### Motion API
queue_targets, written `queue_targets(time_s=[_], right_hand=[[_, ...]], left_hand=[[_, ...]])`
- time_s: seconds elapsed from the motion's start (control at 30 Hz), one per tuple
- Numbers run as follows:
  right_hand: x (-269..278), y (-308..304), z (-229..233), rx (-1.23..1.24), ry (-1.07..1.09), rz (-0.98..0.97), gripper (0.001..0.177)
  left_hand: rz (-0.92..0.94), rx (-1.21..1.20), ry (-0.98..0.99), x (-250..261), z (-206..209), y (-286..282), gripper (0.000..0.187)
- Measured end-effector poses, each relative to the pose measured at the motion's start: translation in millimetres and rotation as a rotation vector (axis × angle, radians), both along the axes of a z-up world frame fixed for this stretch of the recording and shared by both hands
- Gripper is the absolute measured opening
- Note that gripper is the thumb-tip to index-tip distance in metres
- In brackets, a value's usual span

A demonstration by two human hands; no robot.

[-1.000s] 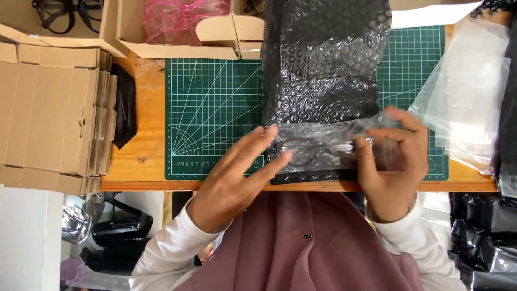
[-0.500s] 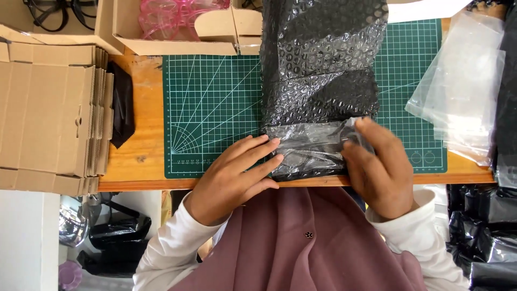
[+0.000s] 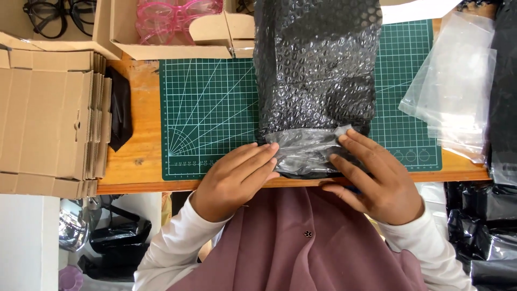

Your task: The person cleans a pair of eyeglasses with a cloth, places them in a plastic bag, wraps them in bubble wrap, and puts them into a cardboard box. The box is then placed into a black shipping bag. The person repeats the process with a second pair of eyeglasses.

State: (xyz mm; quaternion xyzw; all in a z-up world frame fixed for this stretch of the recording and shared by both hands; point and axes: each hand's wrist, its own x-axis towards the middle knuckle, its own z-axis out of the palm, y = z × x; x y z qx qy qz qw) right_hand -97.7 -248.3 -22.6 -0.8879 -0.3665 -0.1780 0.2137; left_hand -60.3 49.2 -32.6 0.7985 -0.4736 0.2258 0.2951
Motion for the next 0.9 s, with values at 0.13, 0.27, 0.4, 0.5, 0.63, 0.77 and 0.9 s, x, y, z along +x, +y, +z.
queue_targets(time_s=[0.13,0.27,0.4,0.5,0.63,0.77,0.9], right_hand=[[-4,-2,5,-0.046,-0.037,0.017,0.042],[-4,-7,6,0.071,0.002,0.025,0.024],[-2,-9,0,0.138,0.032,-0.036,0.026],[0,-10,-8,0.128,0.049,-0.070,0.025],[10,2,-12,0.191,0.107,-0.169,0.026],[20,20,16,0.174,0.248,-0.205,0.028],[22,23,22,0.073,0.315,-0.235,0.029]], left_hand=[[-0.010,-0.055,0.111,-2,0,2,0.018],[-0.025,-0.081,0.274,-6,-9,3,0.016],[-0.015,-0.125,0.379,-7,2,-1,0.009],[0.062,-0.151,0.449,-6,3,-6,0.010],[0.318,-0.197,0.361,-3,-18,-13,0.004],[0.392,-0.188,0.336,-3,-13,-20,0.005],[0.367,-0.112,0.050,1,5,-20,0.015]])
